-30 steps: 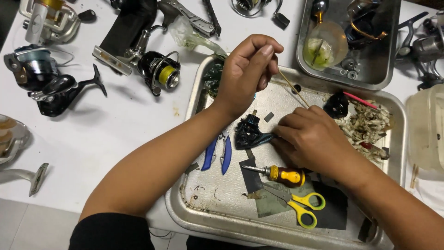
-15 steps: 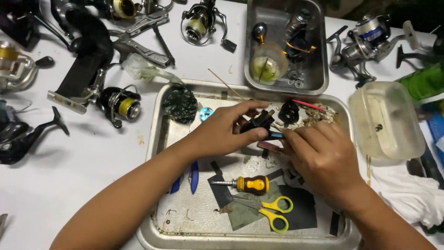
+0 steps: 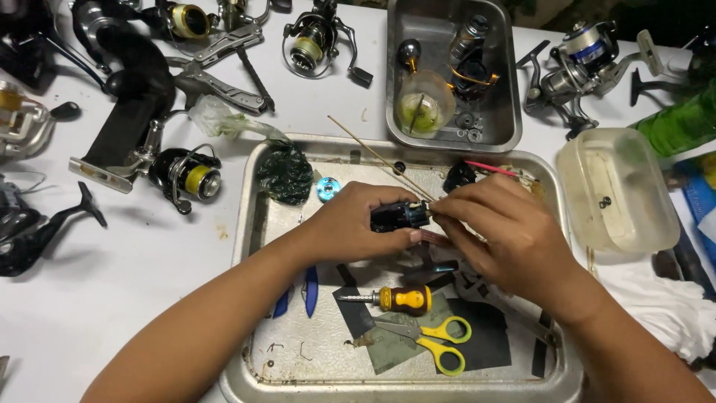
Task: Disassembling, cleaning, and reassembling various fishing reels on a workspace tray using tools.
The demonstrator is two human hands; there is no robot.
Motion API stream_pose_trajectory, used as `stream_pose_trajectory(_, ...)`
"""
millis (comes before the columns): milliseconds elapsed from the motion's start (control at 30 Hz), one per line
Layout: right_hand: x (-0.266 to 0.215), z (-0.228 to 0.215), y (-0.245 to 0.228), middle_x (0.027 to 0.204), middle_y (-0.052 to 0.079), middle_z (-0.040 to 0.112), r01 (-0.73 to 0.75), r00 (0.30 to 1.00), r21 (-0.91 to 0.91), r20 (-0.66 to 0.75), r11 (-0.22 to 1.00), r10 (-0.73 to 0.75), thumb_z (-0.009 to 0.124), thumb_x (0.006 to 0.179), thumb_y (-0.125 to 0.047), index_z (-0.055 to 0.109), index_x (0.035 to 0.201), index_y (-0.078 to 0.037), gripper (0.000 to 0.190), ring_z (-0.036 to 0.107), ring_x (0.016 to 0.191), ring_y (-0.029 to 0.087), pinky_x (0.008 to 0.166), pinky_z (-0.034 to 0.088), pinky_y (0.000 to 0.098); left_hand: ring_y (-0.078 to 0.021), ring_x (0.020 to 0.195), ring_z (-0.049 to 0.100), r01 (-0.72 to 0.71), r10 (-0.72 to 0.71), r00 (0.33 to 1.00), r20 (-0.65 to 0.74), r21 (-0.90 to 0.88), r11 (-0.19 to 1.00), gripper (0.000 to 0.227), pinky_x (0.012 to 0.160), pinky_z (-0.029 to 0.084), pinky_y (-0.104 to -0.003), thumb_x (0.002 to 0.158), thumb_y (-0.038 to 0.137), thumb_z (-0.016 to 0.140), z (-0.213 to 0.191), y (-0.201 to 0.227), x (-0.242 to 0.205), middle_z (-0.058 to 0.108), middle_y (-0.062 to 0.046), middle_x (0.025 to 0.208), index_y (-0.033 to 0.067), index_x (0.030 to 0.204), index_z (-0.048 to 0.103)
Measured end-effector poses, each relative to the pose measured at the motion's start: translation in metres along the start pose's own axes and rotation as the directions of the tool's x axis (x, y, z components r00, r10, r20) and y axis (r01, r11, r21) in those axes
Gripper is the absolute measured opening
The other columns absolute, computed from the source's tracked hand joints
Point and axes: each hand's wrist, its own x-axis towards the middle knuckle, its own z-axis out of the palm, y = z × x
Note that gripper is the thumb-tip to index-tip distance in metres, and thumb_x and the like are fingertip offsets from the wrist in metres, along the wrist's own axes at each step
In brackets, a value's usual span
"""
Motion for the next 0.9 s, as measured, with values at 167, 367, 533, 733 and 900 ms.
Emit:
stream_pose_trajectory(167, 0.0, 0.006, 0.0, 0.097, 0.015, 0.068, 0.011, 1.0, -0.029, 0.003, 1.0, -0.011, 0.067, 0.098, -0.003, 0.068, 0.103, 0.004, 0.009, 0.061, 0.082, 0.031, 0.078, 0.05, 0.0413, -0.0041, 0.079, 0.058, -0.046, 0.046, 0.999, -0.006, -0.036, 0.998, 0.021, 0.071, 0.045, -0.023, 0.087, 0.03, 0.072, 0.0, 0.002, -0.001, 0.068, 0.007, 0.081, 0.0137, 0.099, 0.072)
stream_pose_trajectory(367, -0.005, 0.006, 0.004, 0.097, 0.014, 0.068, -0.033, 0.997, 0.001, 0.064, 0.999, 0.032, 0.066, 0.098, -0.004, 0.067, 0.103, 0.003, 0.008, 0.062, 0.086, 0.031, 0.082, 0.049, 0.041, -0.0041, 0.09, 0.064, -0.03, 0.03, 1.0, -0.005, -0.013, 0.999, 0.029, 0.081, 0.049, -0.023, 0.085, 0.034, 0.072, 0.0, 0.002, 0.0, 0.076, 0.005, 0.093, 0.0132, 0.104, 0.074)
stream_pose_trajectory(533, -0.006, 0.007, 0.003, 0.098, 0.014, 0.069, -0.049, 0.997, 0.032, 0.069, 0.998, 0.047, 0.069, 0.096, -0.004, 0.066, 0.103, 0.003, 0.01, 0.063, 0.088, 0.031, 0.083, 0.05, 0.0415, -0.0055, 0.094, 0.067, 0.002, -0.001, 1.0, 0.012, -0.059, 0.998, 0.031, 0.085, 0.051, -0.024, 0.084, 0.034, 0.073, 0.001, 0.002, 0.0, 0.078, 0.003, 0.097, 0.0122, 0.106, 0.075)
stream_pose_trajectory(733, -0.009, 0.009, 0.006, 0.094, 0.013, 0.067, -0.066, 0.992, 0.036, 0.107, 0.997, 0.062, 0.061, 0.101, -0.007, 0.065, 0.097, 0.002, 0.011, 0.06, 0.086, 0.03, 0.081, 0.048, 0.0417, -0.0078, 0.094, 0.07, 0.016, -0.017, 1.0, 0.014, 0.021, 1.0, 0.039, 0.084, 0.051, -0.025, 0.081, 0.04, 0.071, 0.0, 0.0, 0.002, 0.08, 0.002, 0.1, 0.0118, 0.107, 0.076)
stream_pose_trajectory(900, -0.005, 0.006, 0.003, 0.095, 0.014, 0.068, -0.032, 0.997, 0.048, 0.077, 0.998, 0.028, 0.071, 0.096, -0.005, 0.067, 0.099, 0.002, 0.008, 0.061, 0.084, 0.03, 0.079, 0.05, 0.0397, -0.0048, 0.084, 0.066, -0.01, 0.011, 0.999, 0.054, -0.016, 1.0, 0.029, 0.077, 0.05, -0.023, 0.082, 0.036, 0.071, -0.001, 0.0, 0.002, 0.078, 0.004, 0.089, 0.0132, 0.1, 0.076)
